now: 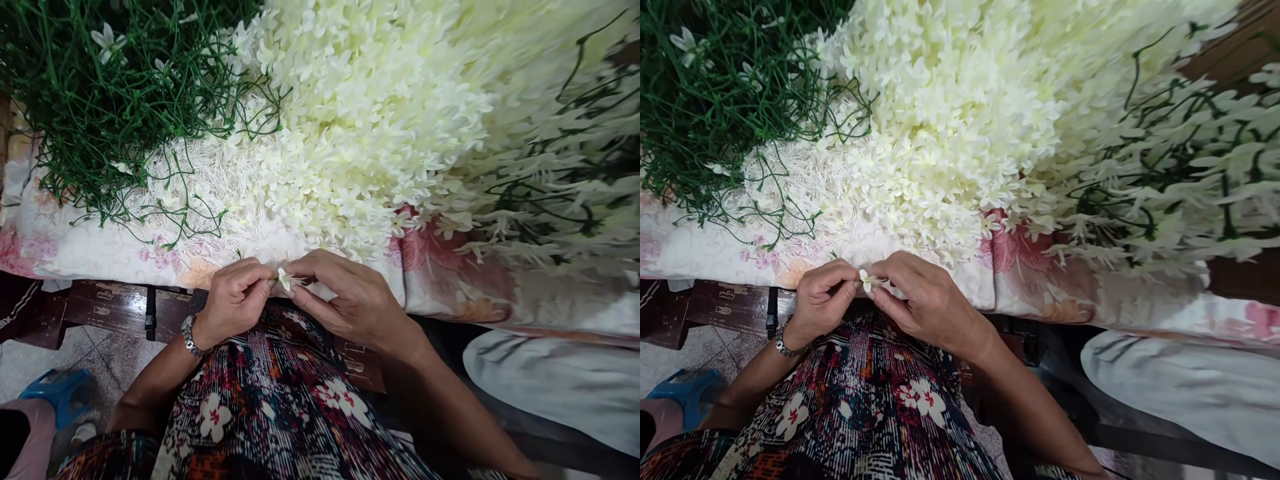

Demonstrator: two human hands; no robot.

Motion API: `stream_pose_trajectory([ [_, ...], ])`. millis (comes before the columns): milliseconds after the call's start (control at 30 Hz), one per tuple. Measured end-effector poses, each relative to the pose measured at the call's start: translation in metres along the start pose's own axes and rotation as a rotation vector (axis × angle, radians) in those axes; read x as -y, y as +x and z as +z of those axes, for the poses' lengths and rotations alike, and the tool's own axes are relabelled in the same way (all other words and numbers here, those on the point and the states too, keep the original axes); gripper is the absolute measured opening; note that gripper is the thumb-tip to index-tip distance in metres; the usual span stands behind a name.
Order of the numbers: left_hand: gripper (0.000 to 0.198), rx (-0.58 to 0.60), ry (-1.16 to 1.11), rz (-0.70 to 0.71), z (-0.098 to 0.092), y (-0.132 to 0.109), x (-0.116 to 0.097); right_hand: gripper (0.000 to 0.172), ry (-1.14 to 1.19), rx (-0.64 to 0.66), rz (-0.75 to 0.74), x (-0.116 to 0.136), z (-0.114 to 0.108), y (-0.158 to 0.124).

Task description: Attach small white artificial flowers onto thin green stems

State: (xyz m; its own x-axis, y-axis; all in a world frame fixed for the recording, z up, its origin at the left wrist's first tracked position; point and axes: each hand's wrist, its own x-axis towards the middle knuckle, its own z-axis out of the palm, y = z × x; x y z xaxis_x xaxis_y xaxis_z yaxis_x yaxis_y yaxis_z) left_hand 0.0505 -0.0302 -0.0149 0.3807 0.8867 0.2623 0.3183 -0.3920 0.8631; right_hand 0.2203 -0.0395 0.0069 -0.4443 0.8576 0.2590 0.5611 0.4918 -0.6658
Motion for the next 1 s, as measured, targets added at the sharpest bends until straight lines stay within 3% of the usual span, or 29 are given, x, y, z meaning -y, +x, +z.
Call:
stream_pose_trajectory([
  [100,0.011,-0.029,-0.052,-0.001,-0.003,0.001,-0.002,0.029,-0.001,-0.070,0.006,0.004,-0.008,-0.002],
  [233,0.013,-0.043,-0.023,0.051,-0.004,0.000,-0.003,0.019,0.056,-0.144,-0.020,0.006,-0.009,-0.002],
  [567,0.016,-0.001,0.164,0.195,0.001,0.000,-0.002,0.008,0.139,-0.049,0.038,0.003,-0.002,-0.002],
  [1000,0.012,-0.034,0.218,0.193,0.009,0.001,0.006,0.009,0.072,-0.057,0.017,-0.007,0.011,0.000],
])
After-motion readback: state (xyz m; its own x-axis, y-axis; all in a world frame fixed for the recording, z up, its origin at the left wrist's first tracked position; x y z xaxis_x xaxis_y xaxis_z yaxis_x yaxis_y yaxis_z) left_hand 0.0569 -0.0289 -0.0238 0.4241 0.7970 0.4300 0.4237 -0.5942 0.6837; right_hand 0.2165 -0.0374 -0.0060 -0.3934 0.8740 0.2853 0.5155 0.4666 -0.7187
